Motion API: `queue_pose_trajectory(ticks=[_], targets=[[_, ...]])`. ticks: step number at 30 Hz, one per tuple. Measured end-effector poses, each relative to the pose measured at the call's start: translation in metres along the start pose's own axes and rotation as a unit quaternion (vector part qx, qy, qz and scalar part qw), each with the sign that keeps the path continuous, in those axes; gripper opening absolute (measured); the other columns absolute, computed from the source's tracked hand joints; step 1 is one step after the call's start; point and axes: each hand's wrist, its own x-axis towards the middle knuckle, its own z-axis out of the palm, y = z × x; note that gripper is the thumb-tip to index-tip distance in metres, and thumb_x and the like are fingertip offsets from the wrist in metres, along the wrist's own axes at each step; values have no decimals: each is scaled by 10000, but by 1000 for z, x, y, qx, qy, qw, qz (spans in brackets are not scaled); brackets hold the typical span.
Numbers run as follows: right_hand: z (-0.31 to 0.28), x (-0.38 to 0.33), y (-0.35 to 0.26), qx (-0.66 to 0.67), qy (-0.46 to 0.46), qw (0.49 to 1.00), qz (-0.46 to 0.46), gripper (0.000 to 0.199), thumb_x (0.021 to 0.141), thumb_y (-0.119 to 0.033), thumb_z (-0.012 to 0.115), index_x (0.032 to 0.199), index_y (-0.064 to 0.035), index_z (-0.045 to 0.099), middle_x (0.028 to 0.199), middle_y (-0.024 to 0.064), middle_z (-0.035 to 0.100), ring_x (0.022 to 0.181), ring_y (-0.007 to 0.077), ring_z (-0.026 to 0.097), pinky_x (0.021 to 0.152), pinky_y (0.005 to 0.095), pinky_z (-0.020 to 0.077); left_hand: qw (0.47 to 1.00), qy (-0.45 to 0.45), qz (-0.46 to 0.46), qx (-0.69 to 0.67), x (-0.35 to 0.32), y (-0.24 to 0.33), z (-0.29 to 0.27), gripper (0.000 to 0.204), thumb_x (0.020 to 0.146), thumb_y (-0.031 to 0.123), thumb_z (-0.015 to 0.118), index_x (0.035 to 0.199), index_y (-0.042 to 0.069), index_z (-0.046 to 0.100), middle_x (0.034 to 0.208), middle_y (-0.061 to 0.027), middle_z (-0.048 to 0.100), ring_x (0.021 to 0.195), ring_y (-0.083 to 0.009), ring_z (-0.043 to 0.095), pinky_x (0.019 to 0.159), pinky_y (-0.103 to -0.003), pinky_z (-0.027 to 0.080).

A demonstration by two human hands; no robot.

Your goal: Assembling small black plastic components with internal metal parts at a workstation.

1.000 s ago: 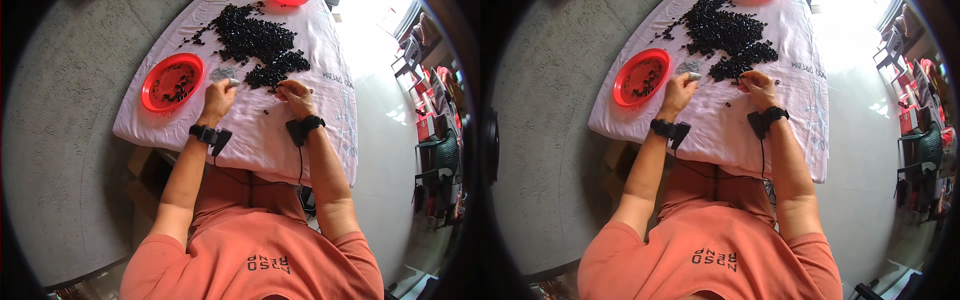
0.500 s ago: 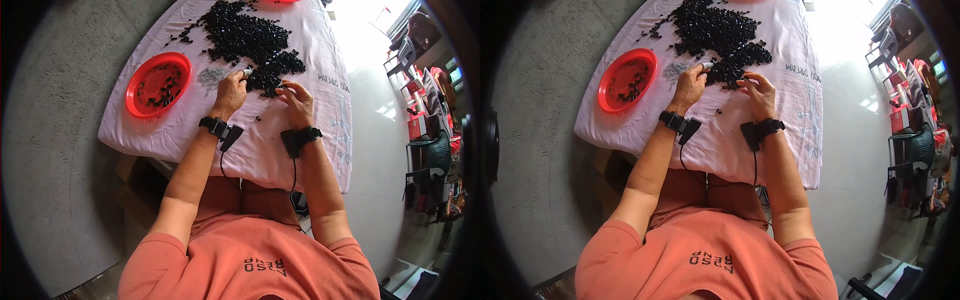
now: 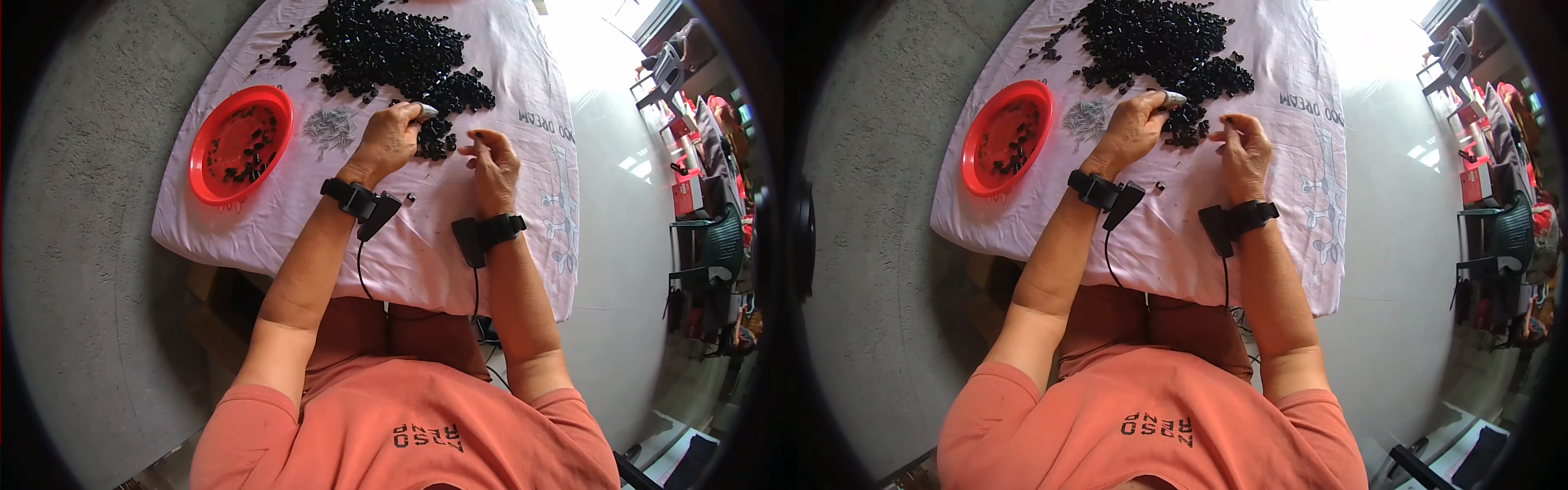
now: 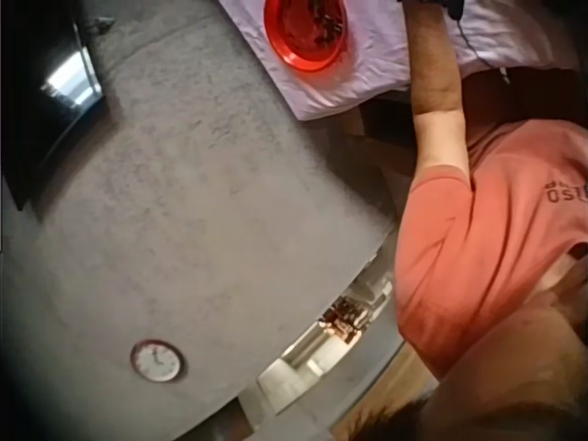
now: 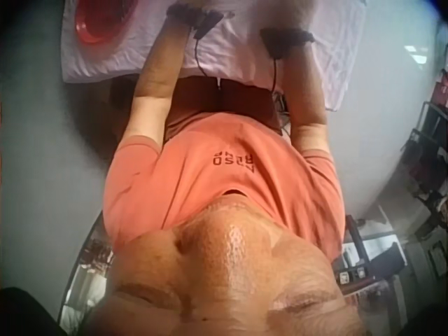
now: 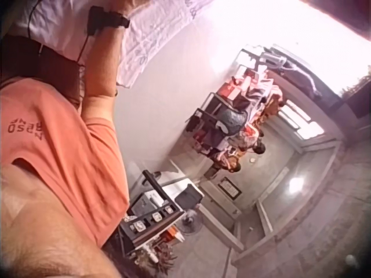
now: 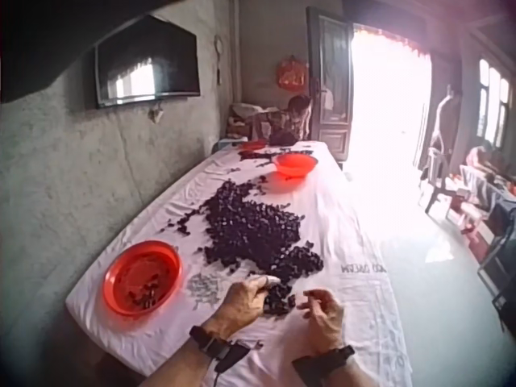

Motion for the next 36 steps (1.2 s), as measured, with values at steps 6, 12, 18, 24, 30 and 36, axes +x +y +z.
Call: queue_pose_trajectory(ticks=[6,12,18,24,30,36], targets=[[-2,5,15,-65,40,997,-10,130,940,-29,613,1054,-14,673,912,42,712,789,104,686,672,248,539,999,-46,-5,-2,13,5,11,244,816,-28,605,1030,24,711,981,-142,731,888,-242,719,806,-327,555],[-2,3,5,-173,-73,980,-70,115,905,-16,639,1014,-15,673,870,87,734,794,135,714,693,254,551,996,-87,-36,-3,8,10,10,220,782,-19,624,980,13,714,916,-148,725,838,-237,719,760,-321,558],[3,-1,-1,-10,-125,991,40,110,954,-20,588,1037,-32,659,954,65,717,891,142,720,699,227,531,995,-81,-52,1,-6,8,5,190,779,32,639,952,35,718,857,-146,712,807,-275,710,744,-369,556],[3,0,-5,-5,-148,988,49,109,970,-24,575,1050,-21,650,985,89,720,890,157,724,706,251,557,995,-70,-51,58,-9,1,9,164,787,125,666,930,79,731,855,-149,722,826,-335,706,783,-428,555],[3,0,-3,-15,-155,988,26,171,959,-8,586,1108,-20,669,976,86,723,837,141,717,698,255,562,996,-51,-38,55,-14,7,0,154,816,78,656,953,48,721,884,-161,722,829,-312,704,778,-396,553],[5,-5,-6,-66,-171,983,-6,172,916,-15,650,1077,5,708,866,53,720,747,92,675,692,243,552,983,-32,-130,-124,-28,15,-13,140,904,35,635,1017,-6,707,910,-86,735,805,-133,677,734,-289,535]])
